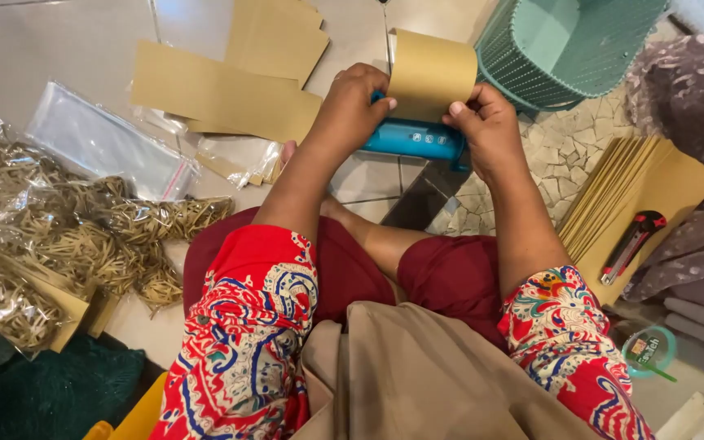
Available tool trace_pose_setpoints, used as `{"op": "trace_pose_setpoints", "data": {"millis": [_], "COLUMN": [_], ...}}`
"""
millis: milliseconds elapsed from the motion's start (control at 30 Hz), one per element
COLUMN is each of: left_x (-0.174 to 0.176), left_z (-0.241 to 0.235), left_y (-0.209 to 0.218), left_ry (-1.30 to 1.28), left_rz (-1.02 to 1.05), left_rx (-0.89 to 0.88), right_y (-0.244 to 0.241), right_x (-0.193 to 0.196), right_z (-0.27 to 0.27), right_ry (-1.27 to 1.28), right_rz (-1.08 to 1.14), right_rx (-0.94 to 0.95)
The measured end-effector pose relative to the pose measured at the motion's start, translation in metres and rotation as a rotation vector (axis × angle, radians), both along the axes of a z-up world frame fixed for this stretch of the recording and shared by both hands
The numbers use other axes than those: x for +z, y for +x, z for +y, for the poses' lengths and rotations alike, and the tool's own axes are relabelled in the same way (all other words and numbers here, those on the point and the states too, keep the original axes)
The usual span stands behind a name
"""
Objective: The person sits on the floor and uses a blue manual paper roller to roll flat sheets of brown paper into cylindrical tubes. After rolling several sheets, the person places the roller aside and begins handling a clear plastic bag and a bundle of thin wooden sticks.
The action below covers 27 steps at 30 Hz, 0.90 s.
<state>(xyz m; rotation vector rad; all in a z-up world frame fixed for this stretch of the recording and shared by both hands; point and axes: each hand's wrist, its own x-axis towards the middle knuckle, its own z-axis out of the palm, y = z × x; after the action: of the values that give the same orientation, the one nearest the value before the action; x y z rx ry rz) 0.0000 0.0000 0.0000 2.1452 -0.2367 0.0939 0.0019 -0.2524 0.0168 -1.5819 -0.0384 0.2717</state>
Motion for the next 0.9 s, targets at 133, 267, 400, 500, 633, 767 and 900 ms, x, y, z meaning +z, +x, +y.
{"op": "trace_pose_setpoints", "data": {"millis": [133, 267, 400, 500, 633, 767, 900], "left_x": [0.008, 0.003, 0.003, 0.003, -0.001, -0.004, -0.004], "left_z": [0.000, 0.000, 0.000, 0.000, 0.000, -0.001, -0.001], "left_y": [-0.002, 0.000, -0.001, 0.000, 0.001, 0.001, 0.002], "left_ry": [0.003, 0.018, -0.003, -0.008, 0.003, -0.010, -0.006], "left_rz": [-0.001, -0.005, 0.030, 0.029, 0.027, 0.025, 0.010], "left_rx": [-0.023, -0.008, -0.010, -0.004, -0.016, -0.010, -0.026], "right_y": [0.000, 0.001, 0.000, 0.000, -0.003, -0.003, -0.002], "right_x": [-0.003, -0.007, -0.004, 0.000, 0.002, 0.000, 0.000], "right_z": [-0.001, -0.002, -0.001, 0.000, 0.000, -0.001, -0.002], "right_ry": [0.015, 0.012, -0.018, -0.021, -0.032, -0.023, -0.032], "right_rz": [-0.011, -0.022, -0.001, 0.004, 0.005, 0.000, 0.003], "right_rx": [0.004, 0.025, 0.012, 0.001, 0.000, 0.009, 0.022]}}
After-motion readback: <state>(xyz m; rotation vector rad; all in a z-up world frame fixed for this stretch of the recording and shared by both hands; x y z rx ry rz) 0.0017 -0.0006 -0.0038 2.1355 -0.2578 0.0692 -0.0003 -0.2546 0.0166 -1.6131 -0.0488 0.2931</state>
